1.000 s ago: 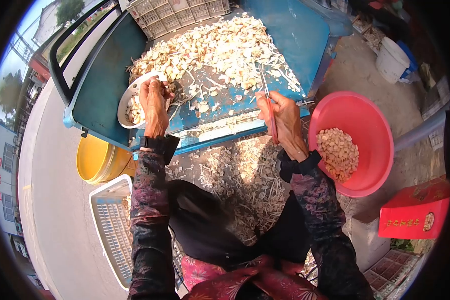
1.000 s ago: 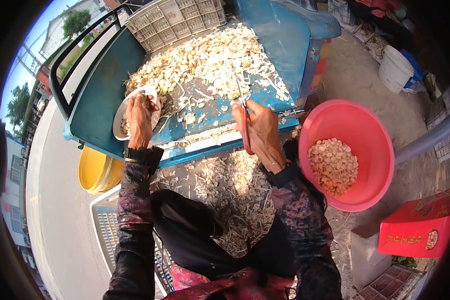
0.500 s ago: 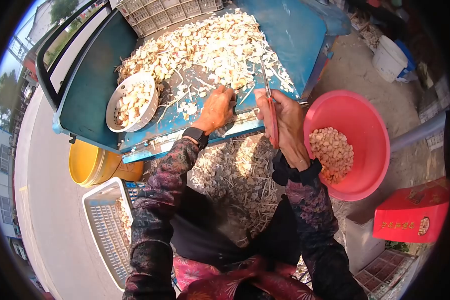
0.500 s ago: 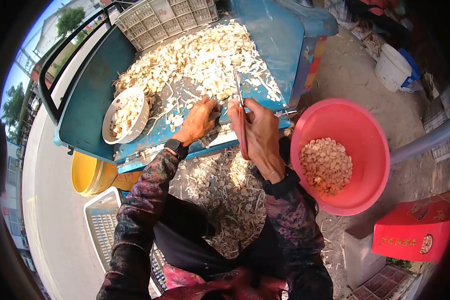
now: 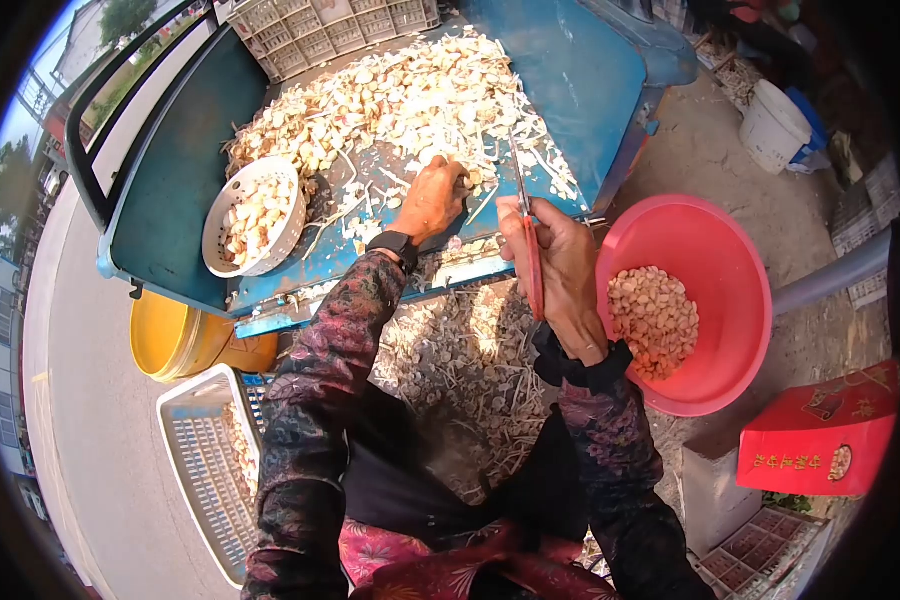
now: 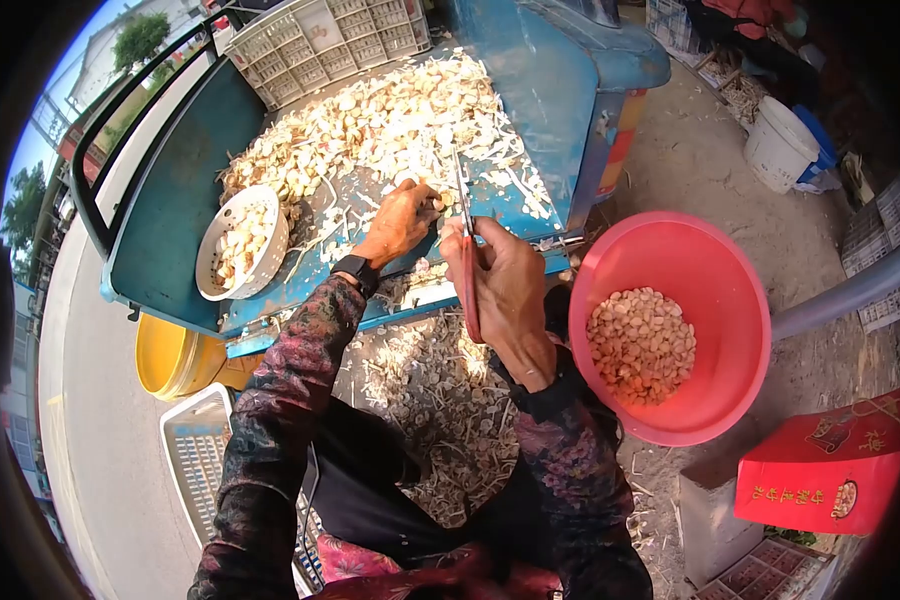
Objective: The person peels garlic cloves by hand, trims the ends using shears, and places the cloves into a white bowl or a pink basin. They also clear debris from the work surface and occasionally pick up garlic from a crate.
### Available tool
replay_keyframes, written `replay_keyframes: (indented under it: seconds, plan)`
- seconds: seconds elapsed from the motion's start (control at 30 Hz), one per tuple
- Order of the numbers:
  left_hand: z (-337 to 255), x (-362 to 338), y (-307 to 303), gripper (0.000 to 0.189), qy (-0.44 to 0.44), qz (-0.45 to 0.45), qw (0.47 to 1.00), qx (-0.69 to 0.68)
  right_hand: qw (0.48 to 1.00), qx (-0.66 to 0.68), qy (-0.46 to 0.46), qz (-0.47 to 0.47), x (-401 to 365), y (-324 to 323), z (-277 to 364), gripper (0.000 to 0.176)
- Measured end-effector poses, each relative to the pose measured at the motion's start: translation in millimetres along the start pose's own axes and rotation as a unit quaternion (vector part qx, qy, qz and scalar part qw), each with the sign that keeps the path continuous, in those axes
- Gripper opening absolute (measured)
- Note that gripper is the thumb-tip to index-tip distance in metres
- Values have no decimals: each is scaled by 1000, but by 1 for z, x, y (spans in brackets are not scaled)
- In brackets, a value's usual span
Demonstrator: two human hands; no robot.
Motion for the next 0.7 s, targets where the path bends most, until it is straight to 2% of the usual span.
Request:
replay_keyframes:
  seconds: [0.07,0.13,0.17,0.2,0.23,0.27,0.3,0.33,0.43,0.47,0.5,0.53,0.57,0.6,0.67,0.7]
  plan:
    - [1,0,-7,21,-8,1,1000,22,1000,1,3,1,1,1,-3,30]
    - [13,-9,-13,24,-164,-5,978,-129,1000,1,4,1,2,-1,-3,29]
    - [23,-15,-6,25,-171,12,968,-186,1000,4,6,3,2,-1,-3,29]
    - [24,-17,-6,25,-171,15,968,-185,1000,7,9,7,1,0,-4,29]
    - [27,-25,-4,27,-203,-70,897,-387,1000,9,12,7,1,1,-6,29]
    - [30,-32,-1,29,-225,-154,777,-567,1000,12,10,8,3,1,-6,29]
    - [28,-42,1,30,-277,-182,688,-646,1000,15,7,9,4,1,-5,28]
    - [29,-45,0,30,-278,-182,687,-646,1000,15,9,10,4,2,-6,28]
    - [30,-52,-2,24,-289,-205,699,-621,1000,-2,-1,11,2,3,-3,28]
    - [28,-47,-11,23,-262,-161,825,-474,1000,1,3,10,1,4,-3,28]
    - [21,-41,-19,23,-226,-110,918,-307,1000,3,7,10,1,4,-4,28]
    - [11,-33,-25,24,-181,-55,974,-128,1000,1,7,10,1,5,-4,28]
    - [0,-28,-22,23,-136,-6,990,-45,1000,-5,6,7,1,4,-5,27]
    - [5,-28,-16,23,-136,-7,990,-46,1000,-10,5,3,2,4,-5,27]
    - [-6,-19,-4,22,-13,18,998,65,1000,-5,5,5,3,5,-7,27]
    - [-3,-16,2,21,-19,45,997,66,1000,-1,2,8,4,6,-7,27]
Point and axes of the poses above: each hand's wrist, its own x-axis towards the middle knuckle, its own y-axis out of the palm, z = x × y, the point moved 10 cm from there along x, towards the middle knuckle, and after that the axes turned 13 degrees about y, right-handed, at the moved point
